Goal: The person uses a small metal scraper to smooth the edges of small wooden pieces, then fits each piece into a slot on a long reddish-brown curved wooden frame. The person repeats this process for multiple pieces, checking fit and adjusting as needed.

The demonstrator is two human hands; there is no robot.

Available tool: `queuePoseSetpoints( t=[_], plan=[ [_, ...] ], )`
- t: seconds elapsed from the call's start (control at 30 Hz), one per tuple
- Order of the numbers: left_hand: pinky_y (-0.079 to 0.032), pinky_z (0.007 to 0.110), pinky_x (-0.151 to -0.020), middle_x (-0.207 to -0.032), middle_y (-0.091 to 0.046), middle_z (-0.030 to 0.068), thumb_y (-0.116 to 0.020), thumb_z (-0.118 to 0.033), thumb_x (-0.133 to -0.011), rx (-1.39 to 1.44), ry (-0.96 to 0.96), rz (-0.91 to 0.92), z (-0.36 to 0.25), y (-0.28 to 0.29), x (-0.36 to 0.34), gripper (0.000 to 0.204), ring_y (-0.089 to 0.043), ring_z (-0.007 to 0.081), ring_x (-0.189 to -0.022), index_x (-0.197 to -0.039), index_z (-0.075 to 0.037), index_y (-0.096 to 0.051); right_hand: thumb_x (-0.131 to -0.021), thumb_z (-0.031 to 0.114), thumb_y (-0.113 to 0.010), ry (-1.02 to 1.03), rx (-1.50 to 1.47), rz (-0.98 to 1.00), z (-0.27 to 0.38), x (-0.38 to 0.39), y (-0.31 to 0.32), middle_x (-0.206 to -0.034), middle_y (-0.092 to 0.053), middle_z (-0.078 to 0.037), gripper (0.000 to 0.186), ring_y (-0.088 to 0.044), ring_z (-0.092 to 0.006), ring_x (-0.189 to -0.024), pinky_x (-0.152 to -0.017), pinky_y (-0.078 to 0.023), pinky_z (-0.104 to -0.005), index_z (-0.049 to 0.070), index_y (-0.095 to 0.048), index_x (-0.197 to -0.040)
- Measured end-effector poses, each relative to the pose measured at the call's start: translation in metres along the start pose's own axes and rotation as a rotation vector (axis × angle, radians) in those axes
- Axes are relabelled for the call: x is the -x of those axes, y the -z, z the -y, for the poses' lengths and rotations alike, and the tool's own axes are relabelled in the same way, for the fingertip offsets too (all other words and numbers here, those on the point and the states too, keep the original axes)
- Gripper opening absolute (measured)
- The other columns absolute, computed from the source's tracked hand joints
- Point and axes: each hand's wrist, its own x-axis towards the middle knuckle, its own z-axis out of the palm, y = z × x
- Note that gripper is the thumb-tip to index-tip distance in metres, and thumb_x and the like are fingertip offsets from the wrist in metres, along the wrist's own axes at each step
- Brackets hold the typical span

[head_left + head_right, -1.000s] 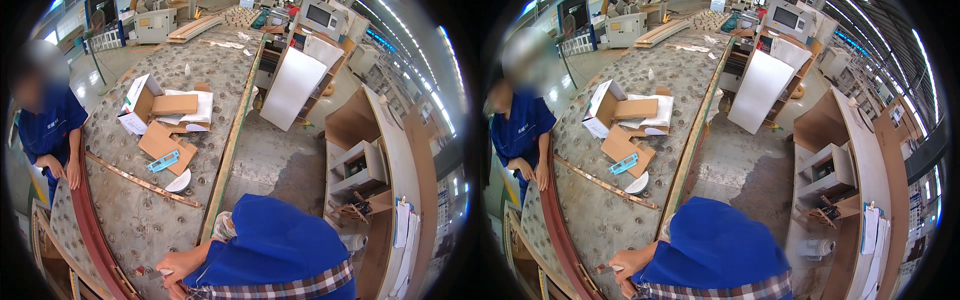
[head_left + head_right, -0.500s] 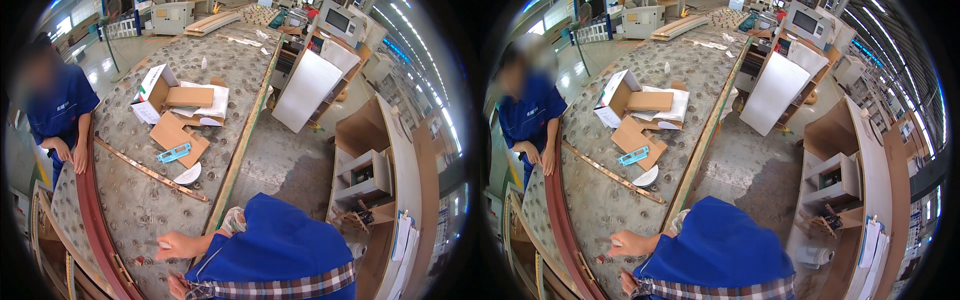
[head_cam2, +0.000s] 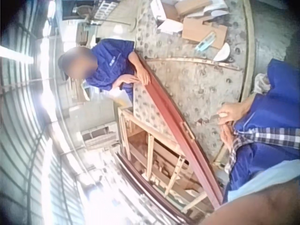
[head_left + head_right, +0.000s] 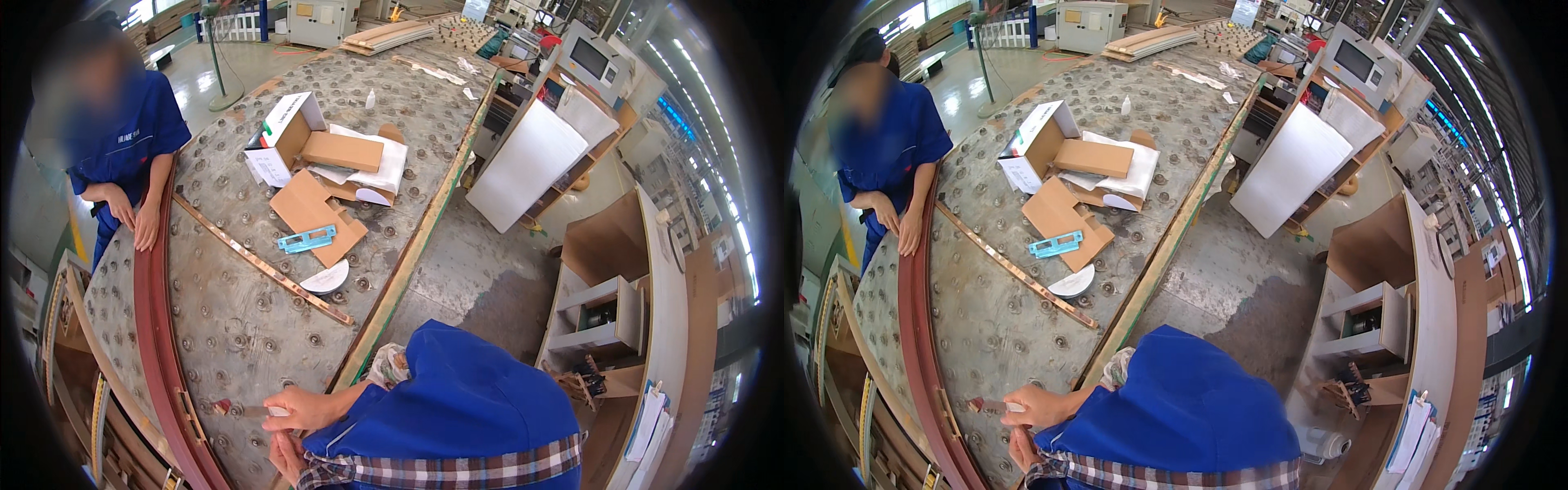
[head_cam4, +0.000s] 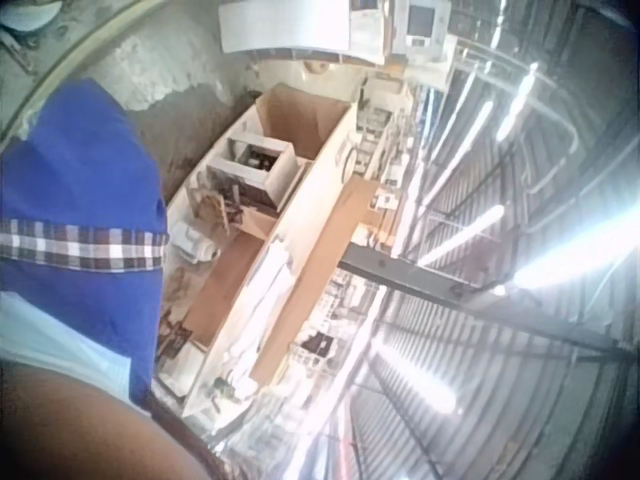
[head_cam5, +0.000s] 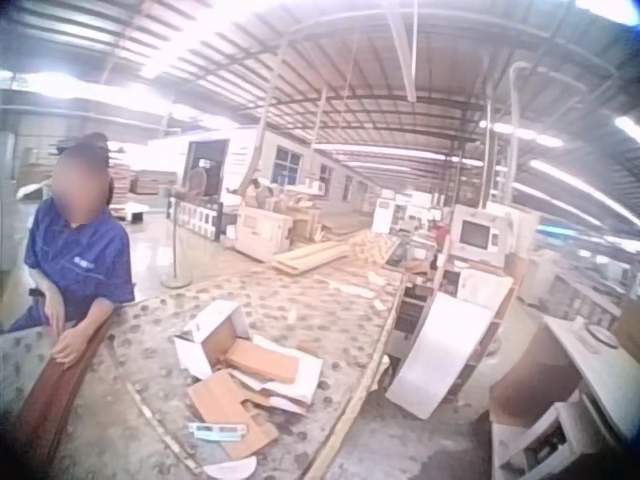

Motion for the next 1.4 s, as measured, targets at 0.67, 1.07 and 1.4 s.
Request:
queuePoseSetpoints(
  t=[0.67, 1.07, 1.4],
  plan=[
    [-0.032, 0.02, -0.054, -0.07, -0.049, -0.0025, -0.052, -0.03, -0.091, -0.012, -0.047, -0.062, 0.02, -0.001, -0.003, 0.027, -0.041, 0.0057, -0.059, -0.094, -0.003, -0.054, -0.081, 0.028, -0.063, 0.032, -0.025, 0.158, -0.001, 0.007, 0.006, -0.064, -0.056, -0.006, 0.029, -0.05, -0.0091, -0.062, -0.052, -0.039, -0.0276, 0.0, -0.057, -0.08],
    [-0.042, 0.024, -0.062, -0.087, -0.059, 0.0061, -0.058, -0.027, -0.088, -0.062, 0.008, -0.044, -0.004, -0.01, 0.011, 0.033, -0.051, 0.0115, -0.073, -0.113, -0.006, -0.058, -0.077, 0.023, -0.063, 0.057, -0.003, 0.087, -0.007, 0.007, 0.003, -0.064, -0.058, -0.008, 0.025, -0.051, -0.012, -0.059, -0.053, -0.04, -0.0309, -0.001, -0.056, -0.079],
    [-0.044, 0.027, -0.06, -0.076, -0.058, 0.0045, -0.057, -0.024, -0.088, -0.062, 0.024, -0.095, 0.022, 0.02, 0.022, 0.024, -0.052, 0.0136, -0.068, -0.092, -0.001, -0.062, -0.08, 0.023, -0.067, 0.009, -0.124, -0.053, -0.005, 0.004, 0.002, -0.068, -0.057, 0.0, 0.022, -0.048, -0.0067, -0.065, -0.058, -0.037, -0.0253, 0.002, -0.058, -0.079]
  ],
)
